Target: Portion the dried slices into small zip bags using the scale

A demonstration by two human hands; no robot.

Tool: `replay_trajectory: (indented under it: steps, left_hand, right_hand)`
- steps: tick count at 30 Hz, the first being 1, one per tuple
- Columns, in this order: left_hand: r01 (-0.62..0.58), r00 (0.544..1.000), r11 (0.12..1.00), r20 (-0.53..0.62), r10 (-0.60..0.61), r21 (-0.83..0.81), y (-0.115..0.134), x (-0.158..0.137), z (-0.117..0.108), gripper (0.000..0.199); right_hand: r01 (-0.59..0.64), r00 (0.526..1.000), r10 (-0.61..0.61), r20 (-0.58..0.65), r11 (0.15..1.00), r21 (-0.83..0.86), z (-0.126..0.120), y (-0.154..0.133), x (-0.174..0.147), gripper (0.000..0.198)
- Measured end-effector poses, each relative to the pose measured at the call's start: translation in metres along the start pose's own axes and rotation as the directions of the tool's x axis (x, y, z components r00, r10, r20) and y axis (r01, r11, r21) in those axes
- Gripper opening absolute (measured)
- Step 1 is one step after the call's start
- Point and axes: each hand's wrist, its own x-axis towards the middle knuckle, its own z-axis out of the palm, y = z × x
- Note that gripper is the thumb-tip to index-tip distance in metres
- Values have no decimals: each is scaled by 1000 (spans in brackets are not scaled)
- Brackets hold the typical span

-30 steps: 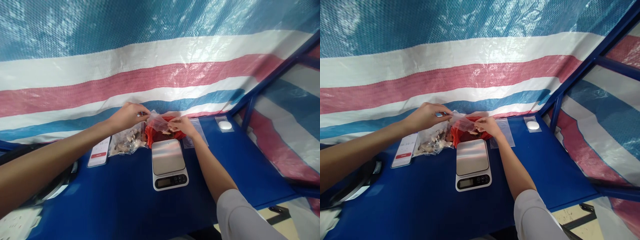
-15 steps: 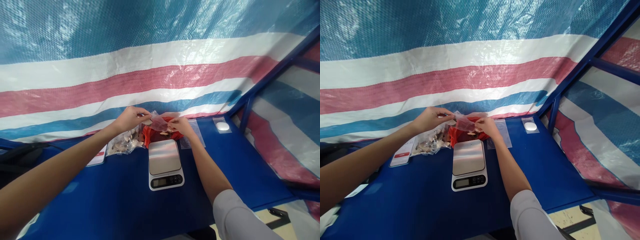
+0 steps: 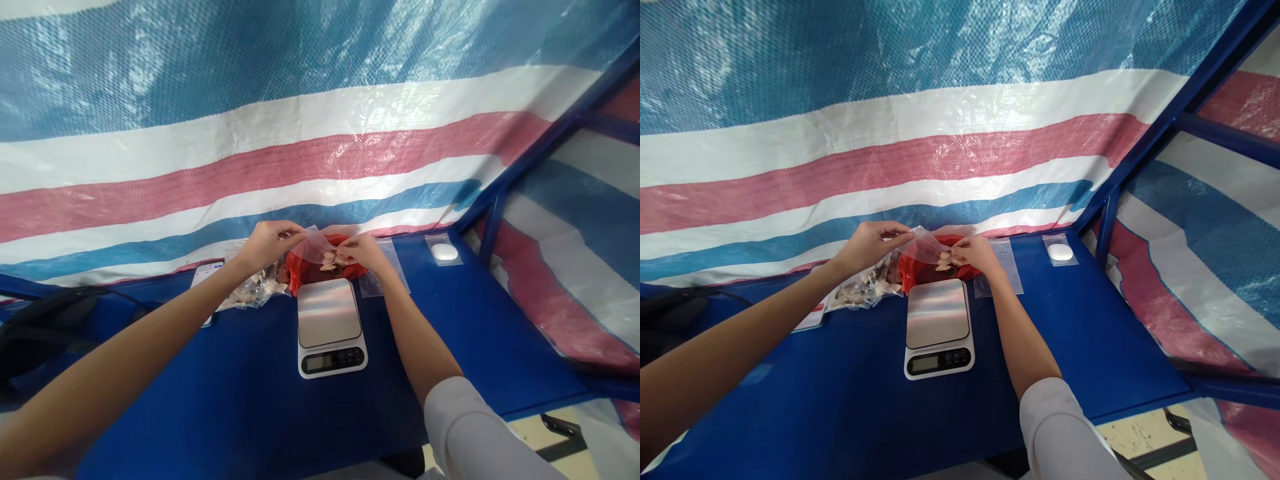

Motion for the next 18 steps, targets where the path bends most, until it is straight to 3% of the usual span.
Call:
replay_trajectory:
  steps: [6, 14, 18]
  left_hand:
    - [42, 998, 999, -54, -40, 25, -18, -14, 2, 41]
    - [68, 985, 996, -158, -76, -51, -11, -10, 2, 33]
    - [73, 969, 992, -229, -96, -106, -10, -12, 2, 28]
  right_hand:
    - [-122, 991, 98, 92, 939, 322, -3, -2, -5, 18]
    - [-134, 989, 103, 106, 925, 354, -5, -9, -9, 34]
    - [-71, 997, 59, 41, 910, 409, -5, -14, -13, 37]
